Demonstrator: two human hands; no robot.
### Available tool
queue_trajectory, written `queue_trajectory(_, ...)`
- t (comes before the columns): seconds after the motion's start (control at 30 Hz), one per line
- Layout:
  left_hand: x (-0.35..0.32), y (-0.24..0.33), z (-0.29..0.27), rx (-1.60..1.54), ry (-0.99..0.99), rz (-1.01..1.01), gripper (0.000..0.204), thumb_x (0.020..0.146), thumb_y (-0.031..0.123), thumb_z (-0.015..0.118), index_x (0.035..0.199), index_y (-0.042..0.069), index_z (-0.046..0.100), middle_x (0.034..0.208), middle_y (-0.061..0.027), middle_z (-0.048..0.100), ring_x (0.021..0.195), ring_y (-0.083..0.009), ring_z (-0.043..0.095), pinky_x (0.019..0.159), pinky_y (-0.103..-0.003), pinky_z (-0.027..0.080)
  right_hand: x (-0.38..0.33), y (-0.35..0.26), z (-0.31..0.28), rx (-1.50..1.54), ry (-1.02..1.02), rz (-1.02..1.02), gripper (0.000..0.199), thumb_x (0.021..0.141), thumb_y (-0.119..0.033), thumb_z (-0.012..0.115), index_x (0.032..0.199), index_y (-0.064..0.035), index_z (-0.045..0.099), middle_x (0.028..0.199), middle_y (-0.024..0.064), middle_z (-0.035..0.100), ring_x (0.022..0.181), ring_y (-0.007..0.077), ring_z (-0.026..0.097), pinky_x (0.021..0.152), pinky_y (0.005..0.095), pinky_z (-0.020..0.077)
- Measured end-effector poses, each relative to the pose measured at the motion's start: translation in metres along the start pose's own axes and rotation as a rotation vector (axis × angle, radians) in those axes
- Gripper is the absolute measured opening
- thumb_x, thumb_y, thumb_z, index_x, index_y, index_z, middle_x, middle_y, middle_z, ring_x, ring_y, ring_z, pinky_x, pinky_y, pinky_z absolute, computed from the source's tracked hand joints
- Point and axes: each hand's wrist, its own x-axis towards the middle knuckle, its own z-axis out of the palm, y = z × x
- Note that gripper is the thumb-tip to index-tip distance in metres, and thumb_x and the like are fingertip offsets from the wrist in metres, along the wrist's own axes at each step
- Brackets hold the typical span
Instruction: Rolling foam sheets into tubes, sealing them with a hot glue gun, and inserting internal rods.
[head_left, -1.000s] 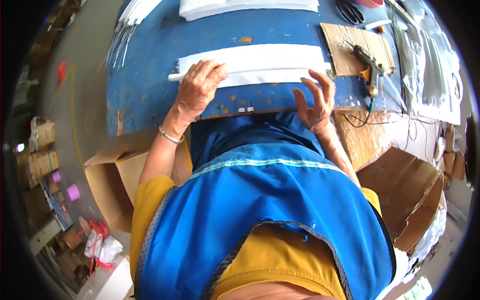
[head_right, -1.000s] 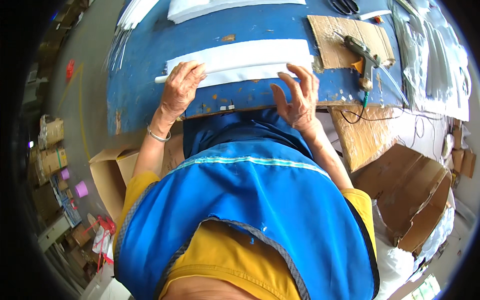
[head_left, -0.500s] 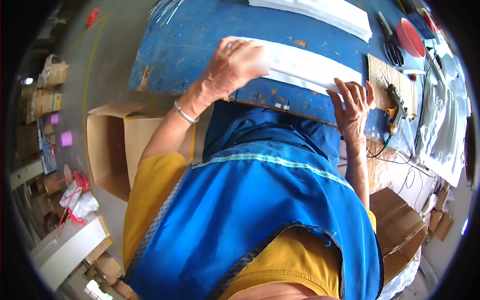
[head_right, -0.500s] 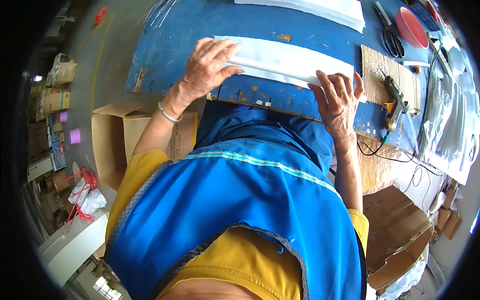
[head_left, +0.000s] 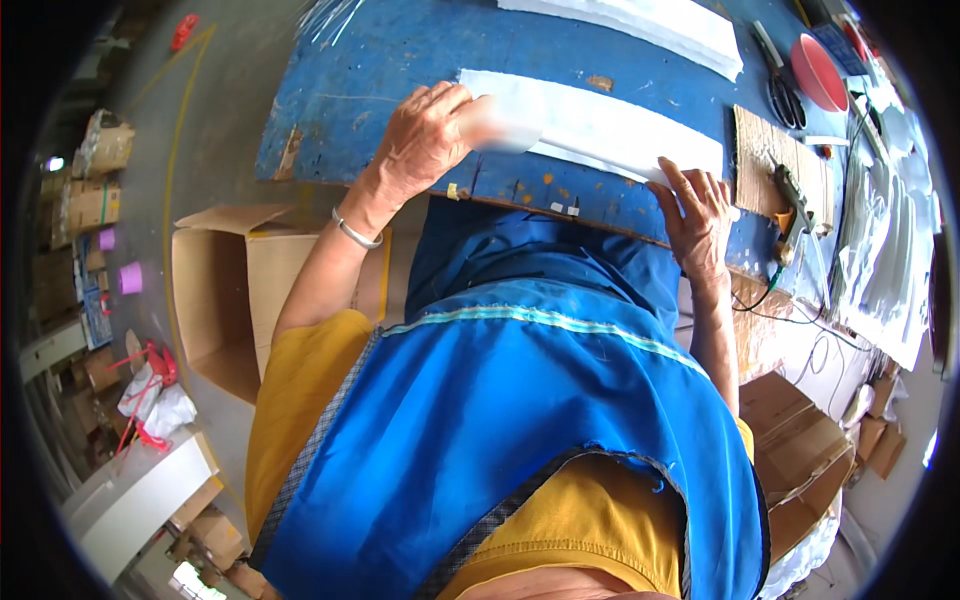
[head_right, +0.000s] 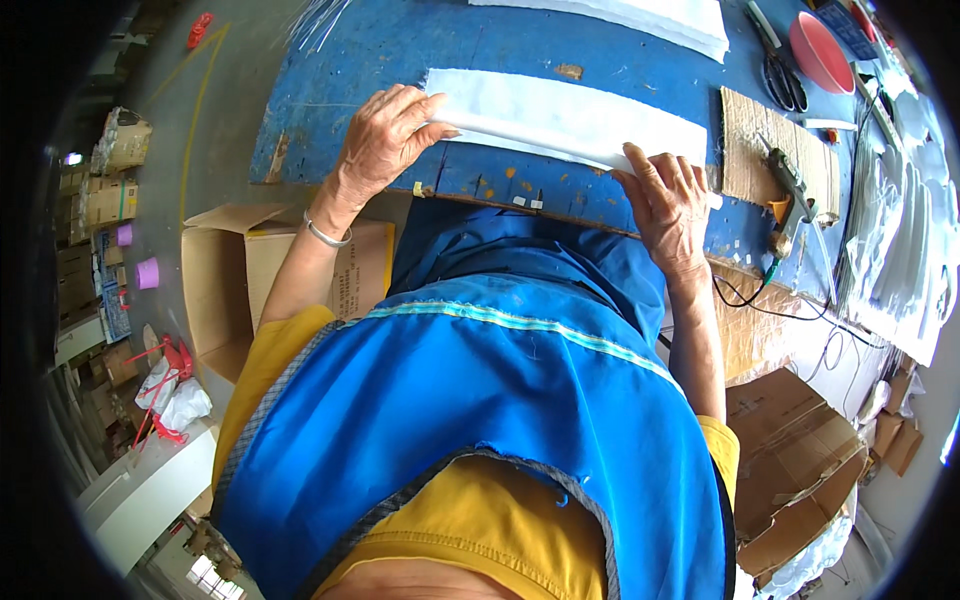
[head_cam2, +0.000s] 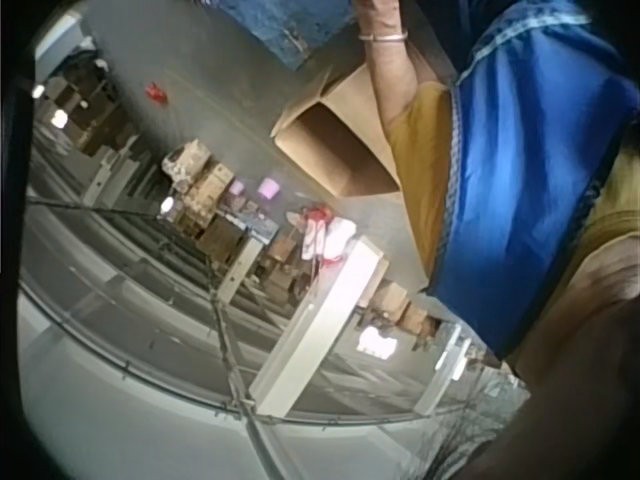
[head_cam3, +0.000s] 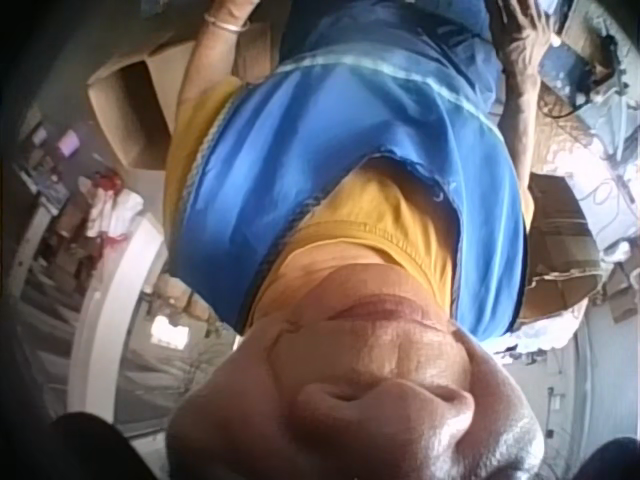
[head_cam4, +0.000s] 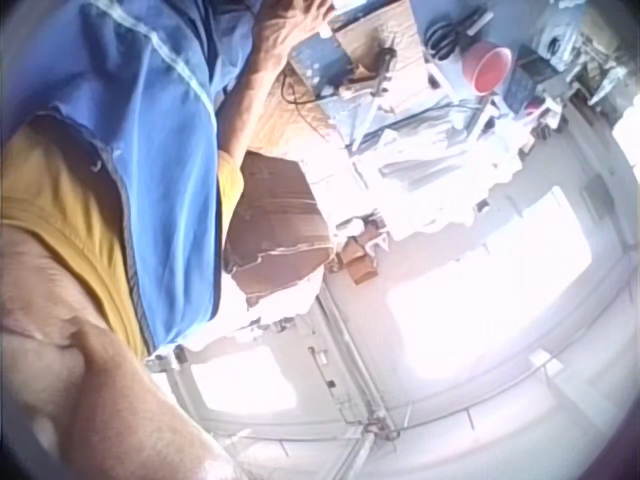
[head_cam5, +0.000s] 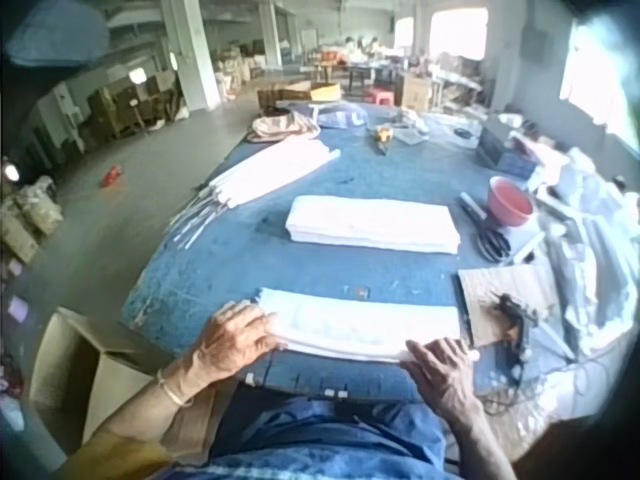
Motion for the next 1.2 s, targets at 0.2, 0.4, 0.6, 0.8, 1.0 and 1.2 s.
queue_trajectory(0.2, -0.001, 0.001, 0.006, 0.004, -0.008, -0.054, 0.027, 0.078, 0.032, 0.066, 0.088, 0.007, 0.062, 0.078, -0.0051, 0.058, 0.075, -0.0206, 0.058, 0.064, -0.032, 0.046, 0.0, -0.005, 0.0, 0.004, 0.0, -0.015, 0.03, 0.078, -0.016, 0.068, 0.107, -0.0093, 0.062, 0.075, 0.007, 0.056, 0.07, 0.0223, 0.055, 0.062, 0.0348, 0.0448)
queue_trajectory(0.4, 0.0, 0.001, 0.008, 0.029, 0.008, -0.084, 0.026, 0.078, 0.033, 0.066, 0.08, 0.008, 0.061, 0.071, -0.0043, 0.057, 0.07, -0.0194, 0.057, 0.06, -0.032, 0.046, 0.0, -0.012, 0.0, 0.023, -0.029, 0.03, 0.027, 0.08, -0.016, 0.067, 0.106, -0.0087, 0.062, 0.072, 0.0077, 0.054, 0.068, 0.0223, 0.055, 0.061, 0.0342, 0.0449)
queue_trajectory(0.6, 0.002, 0.005, 0.011, 0.097, 0.054, -0.106, 0.029, 0.078, 0.036, 0.066, 0.074, 0.007, 0.062, 0.066, -0.0041, 0.055, 0.064, -0.0183, 0.057, 0.057, -0.031, 0.046, -0.001, -0.016, 0.002, 0.025, -0.042, 0.071, 0.026, 0.081, -0.018, 0.066, 0.105, -0.0096, 0.063, 0.071, 0.0069, 0.053, 0.067, 0.022, 0.054, 0.061, 0.034, 0.0448)
queue_trajectory(0.8, 0.001, 0.006, 0.012, 0.126, 0.017, -0.146, 0.029, 0.076, 0.034, 0.067, 0.085, 0.006, 0.065, 0.066, -0.0036, 0.052, 0.064, -0.018, 0.055, 0.056, -0.03, 0.046, -0.002, -0.019, 0.003, -0.029, -0.043, 0.058, 0.026, 0.081, -0.02, 0.066, 0.105, -0.0106, 0.063, 0.07, 0.006, 0.053, 0.066, 0.0211, 0.054, 0.06, 0.034, 0.0445)
queue_trajectory(1.0, 0.002, 0.007, 0.014, 0.141, 0.018, -0.163, 0.027, 0.076, 0.035, 0.067, 0.085, 0.009, 0.066, 0.064, -0.0027, 0.052, 0.062, -0.018, 0.054, 0.055, -0.03, 0.046, -0.003, -0.021, 0.003, -0.051, -0.048, 0.061, 0.026, 0.081, -0.021, 0.066, 0.105, -0.011, 0.063, 0.069, 0.0059, 0.052, 0.066, 0.0208, 0.054, 0.059, 0.0338, 0.0442)
queue_trajectory(1.2, 0.0, 0.009, 0.018, 0.138, 0.013, -0.185, 0.029, 0.076, 0.036, 0.067, 0.084, 0.008, 0.066, 0.064, -0.0042, 0.052, 0.062, -0.0191, 0.054, 0.056, -0.03, 0.046, -0.003, -0.024, 0.003, -0.053, -0.065, 0.084, 0.025, 0.081, -0.02, 0.066, 0.104, -0.0109, 0.063, 0.07, 0.0059, 0.053, 0.067, 0.0209, 0.055, 0.06, 0.034, 0.0441)
